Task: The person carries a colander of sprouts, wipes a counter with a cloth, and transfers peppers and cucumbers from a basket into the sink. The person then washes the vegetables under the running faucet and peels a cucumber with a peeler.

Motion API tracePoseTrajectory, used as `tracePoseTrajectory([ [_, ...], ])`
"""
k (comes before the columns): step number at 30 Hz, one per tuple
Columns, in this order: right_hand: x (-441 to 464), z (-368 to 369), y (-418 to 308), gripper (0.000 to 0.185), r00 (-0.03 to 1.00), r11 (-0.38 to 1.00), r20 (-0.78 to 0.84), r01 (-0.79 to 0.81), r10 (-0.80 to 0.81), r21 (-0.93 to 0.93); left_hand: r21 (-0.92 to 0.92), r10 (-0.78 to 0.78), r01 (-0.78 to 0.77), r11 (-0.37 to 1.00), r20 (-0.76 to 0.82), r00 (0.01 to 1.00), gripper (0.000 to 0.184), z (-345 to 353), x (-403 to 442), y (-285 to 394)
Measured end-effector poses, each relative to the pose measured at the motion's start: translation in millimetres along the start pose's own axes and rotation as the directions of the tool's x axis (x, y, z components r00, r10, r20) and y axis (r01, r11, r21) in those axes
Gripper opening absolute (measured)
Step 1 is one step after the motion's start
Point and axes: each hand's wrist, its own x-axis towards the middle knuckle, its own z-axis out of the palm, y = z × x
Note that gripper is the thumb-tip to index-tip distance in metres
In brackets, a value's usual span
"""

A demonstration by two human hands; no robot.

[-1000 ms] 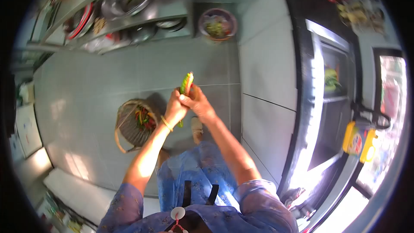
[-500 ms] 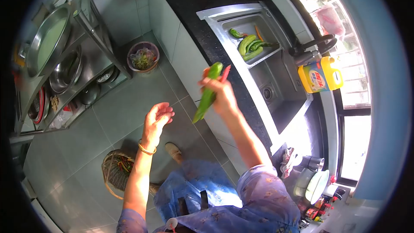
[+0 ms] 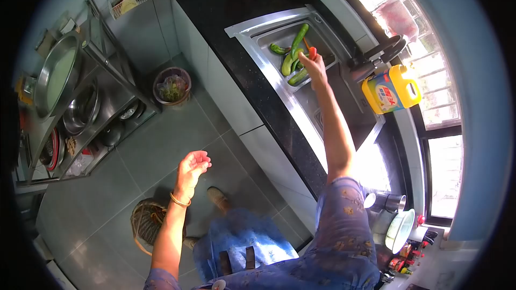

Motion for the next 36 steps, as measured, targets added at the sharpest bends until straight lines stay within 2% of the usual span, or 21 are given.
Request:
tracePoseTrajectory([
  [2,-33.0,18.7,11.6,0.022,0.995,0.927,0.048,0.059,-0.082,0.371,-0.021,-0.011,0.01,1.0,-0.016,1.0,0.026,1.6,-2.4,7.8],
  [4,-98.1,40.6,-13.2,0.034,0.938,0.866,0.315,-0.032,-0.147,0.499,-0.042,-0.021,0.02,0.999,-0.033,0.999,0.025,4.9,-3.1,19.5],
  [6,-162.7,74.2,-30.5,0.036,0.814,0.834,0.542,-0.144,-0.207,0.533,-0.056,0.027,-0.03,0.998,-0.047,0.999,0.026,12.2,0.3,33.4],
  [7,-190.6,85.8,-51.8,0.035,0.747,0.926,0.643,-0.104,-0.169,0.363,-0.055,0.022,-0.025,0.998,-0.051,0.998,0.026,14.4,3.2,36.1],
  [8,-211.4,99.9,-57.5,0.036,0.738,0.99,0.66,0.113,-0.14,0.083,-0.109,0.039,-0.042,0.993,-0.031,0.999,0.024,16.0,6.4,38.1],
  [9,-231.9,111.4,-74.8,0.037,0.705,0.939,0.659,0.344,-0.262,0.005,-0.166,0.049,-0.053,0.985,-0.027,0.998,0.023,17.0,5.3,38.6],
  [11,-255.7,140.7,-65.5,0.043,0.582,0.775,0.632,0.63,-0.512,0.048,-0.19,0.045,-0.052,0.98,-0.041,0.998,0.021,15.3,4.3,30.8],
  [12,-266.2,151.6,-63.8,0.046,0.552,0.743,0.615,0.665,-0.562,0.082,-0.264,0.09,-0.109,0.958,-0.083,0.992,0.02,12.0,2.2,26.3],
  [13,-275.5,158.5,-66.7,0.046,0.535,0.749,0.632,0.653,-0.561,0.111,-0.331,0.134,-0.17,0.928,-0.129,0.982,0.019,6.9,-2.0,22.7],
  [15,-283.6,161.1,-71.0,0.047,0.701,0.94,0.642,0.329,-0.309,0.093,-0.364,0.108,-0.168,0.916,-0.178,0.978,0.018,-4.5,-11.1,18.4],
  [16,-281.3,163.5,-63.0,0.037,0.702,0.928,0.648,0.373,-0.296,0.02,-0.332,0.087,-0.16,0.93,-0.222,0.971,0.02,-10.0,-16.1,20.6],
  [17,-277.4,158.0,-85.1,0.028,0.589,0.971,0.807,0.217,-0.048,-0.101,-0.328,0.081,-0.16,0.931,-0.242,0.967,0.02,-15.6,-20.3,21.2],
  [19,-281.2,161.1,-94.2,0.022,0.498,0.973,0.852,0.065,0.162,-0.223,-0.408,0.058,-0.136,0.903,-0.198,0.978,0.021,-21.0,-21.8,21.2],
  [20,-284.5,163.7,-90.4,0.022,0.494,0.972,0.854,0.067,0.164,-0.225,-0.415,0.052,-0.141,0.899,-0.22,0.974,0.024,-23.1,-23.2,19.6],
  [22,-292.3,170.9,-74.2,0.024,0.516,0.895,0.828,0.445,-0.221,-0.038,-0.463,0.008,-0.089,0.882,-0.175,0.985,0.025,-35.3,-23.7,15.8],
  [25,-294.6,178.0,-63.5,0.025,0.472,0.772,0.769,0.635,-0.43,0.042,-0.503,-0.056,0.004,0.864,-0.088,0.995,0.029,-49.0,-17.7,16.9],
  [27,-295.6,174.8,-66.1,0.02,0.469,0.758,0.778,0.652,-0.417,0.014,-0.541,-0.105,0.144,0.829,0.103,0.989,0.031,-54.5,-12.9,21.2],
  [29,-299.0,171.7,-68.2,0.017,0.428,0.759,0.695,0.596,-0.578,0.263,-0.592,-0.155,0.172,0.787,0.08,0.985,0.031,-41.7,-14.6,34.3],
  [30,-297.7,166.9,-65.5,0.016,0.41,0.769,0.722,0.582,-0.558,0.264,-0.596,-0.186,0.209,0.775,0.101,0.977,0.032,-37.3,-14.5,37.0],
  [32,-292.2,148.1,-64.6,0.015,0.453,0.838,0.746,0.481,-0.488,0.256,-0.525,-0.179,0.325,0.786,0.31,0.934,0.034,-38.8,1.1,40.4],
  [36,-295.0,102.0,-66.0,0.02,0.513,0.976,0.832,0.071,-0.211,0.204,-0.586,-0.186,0.263,0.766,0.19,0.964,0.034,-31.5,28.4,47.2],
])
